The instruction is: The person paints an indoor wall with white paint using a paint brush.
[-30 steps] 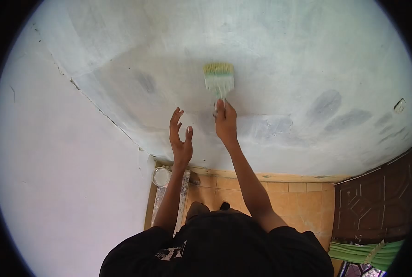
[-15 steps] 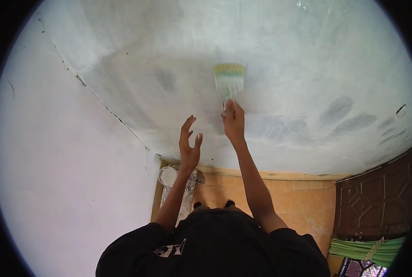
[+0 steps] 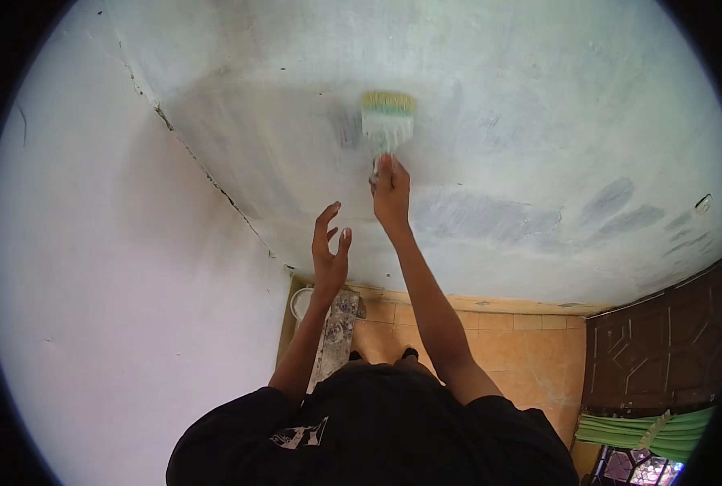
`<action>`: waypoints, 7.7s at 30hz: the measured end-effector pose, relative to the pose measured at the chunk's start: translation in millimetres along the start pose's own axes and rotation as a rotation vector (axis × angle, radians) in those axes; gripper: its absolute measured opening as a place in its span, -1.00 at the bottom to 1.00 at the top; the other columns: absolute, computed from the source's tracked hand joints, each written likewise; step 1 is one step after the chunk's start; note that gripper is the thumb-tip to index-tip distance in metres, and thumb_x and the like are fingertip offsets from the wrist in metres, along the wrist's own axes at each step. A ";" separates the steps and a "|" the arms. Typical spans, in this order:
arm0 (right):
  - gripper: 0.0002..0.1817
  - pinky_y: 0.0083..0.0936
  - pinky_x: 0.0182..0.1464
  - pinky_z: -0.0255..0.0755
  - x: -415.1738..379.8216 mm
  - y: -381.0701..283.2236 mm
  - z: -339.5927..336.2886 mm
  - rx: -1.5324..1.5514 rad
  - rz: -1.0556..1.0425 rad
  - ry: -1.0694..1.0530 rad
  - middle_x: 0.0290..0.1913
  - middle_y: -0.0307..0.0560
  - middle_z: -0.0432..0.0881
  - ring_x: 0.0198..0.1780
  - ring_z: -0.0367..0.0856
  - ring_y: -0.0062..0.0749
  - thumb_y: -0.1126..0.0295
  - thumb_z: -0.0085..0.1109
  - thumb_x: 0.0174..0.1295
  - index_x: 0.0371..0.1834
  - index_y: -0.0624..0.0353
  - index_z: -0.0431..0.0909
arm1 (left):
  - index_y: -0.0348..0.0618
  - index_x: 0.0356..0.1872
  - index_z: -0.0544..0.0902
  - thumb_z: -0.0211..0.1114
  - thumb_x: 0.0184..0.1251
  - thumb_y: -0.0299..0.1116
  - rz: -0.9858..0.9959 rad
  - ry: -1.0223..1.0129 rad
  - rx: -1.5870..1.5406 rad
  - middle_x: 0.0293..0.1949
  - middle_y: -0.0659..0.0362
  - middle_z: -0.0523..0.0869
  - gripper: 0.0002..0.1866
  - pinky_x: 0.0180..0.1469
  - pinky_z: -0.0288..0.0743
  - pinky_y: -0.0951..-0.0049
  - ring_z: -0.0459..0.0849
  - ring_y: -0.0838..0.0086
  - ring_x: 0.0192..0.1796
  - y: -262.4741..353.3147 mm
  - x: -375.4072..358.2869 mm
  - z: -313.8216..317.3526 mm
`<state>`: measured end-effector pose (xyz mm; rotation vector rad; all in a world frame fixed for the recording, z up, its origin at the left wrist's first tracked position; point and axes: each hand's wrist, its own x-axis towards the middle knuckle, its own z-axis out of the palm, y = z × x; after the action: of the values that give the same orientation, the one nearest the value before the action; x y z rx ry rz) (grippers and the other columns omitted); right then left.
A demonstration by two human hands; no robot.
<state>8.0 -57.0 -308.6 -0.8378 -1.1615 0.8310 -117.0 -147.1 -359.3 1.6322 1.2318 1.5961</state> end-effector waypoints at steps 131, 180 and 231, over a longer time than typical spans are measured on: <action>-0.46 -0.28 -0.15 0.58 99.6 -193.3 39.4 -1.766 -0.641 -0.587 -0.40 0.06 0.68 -0.28 0.69 -0.11 -0.14 0.27 0.18 -0.36 0.24 0.68 | -0.14 0.10 0.55 0.08 0.53 -0.25 -0.270 -0.093 -0.225 0.07 0.17 0.64 -0.72 0.20 0.40 0.30 0.56 0.42 0.19 -60.0 -70.1 -64.2; -0.50 -0.22 -0.10 0.52 88.8 -181.9 37.4 -1.732 -0.541 -0.849 -0.29 0.07 0.67 -0.19 0.66 -0.06 -0.13 0.33 0.10 -0.28 0.15 0.70 | -0.18 0.09 0.55 0.11 0.51 -0.31 -0.289 -0.080 -0.207 0.06 0.15 0.65 -0.75 0.19 0.42 0.32 0.57 0.42 0.16 -54.8 -70.0 -62.8; -0.53 -0.71 -0.57 0.05 -8.7 8.8 59.2 0.029 0.012 0.004 -0.59 -0.43 0.19 -0.59 0.11 -0.78 -0.06 -0.20 0.53 -0.43 0.05 0.28 | -0.16 0.09 0.55 0.08 0.53 -0.32 -0.348 -0.080 -0.076 0.09 0.16 0.63 -0.76 0.20 0.41 0.34 0.57 0.40 0.16 -60.5 -76.0 -81.4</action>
<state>-52.4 -53.5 -308.9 -0.8227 -1.1394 0.8541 -200.6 -204.6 -435.2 1.3351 1.3127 1.3318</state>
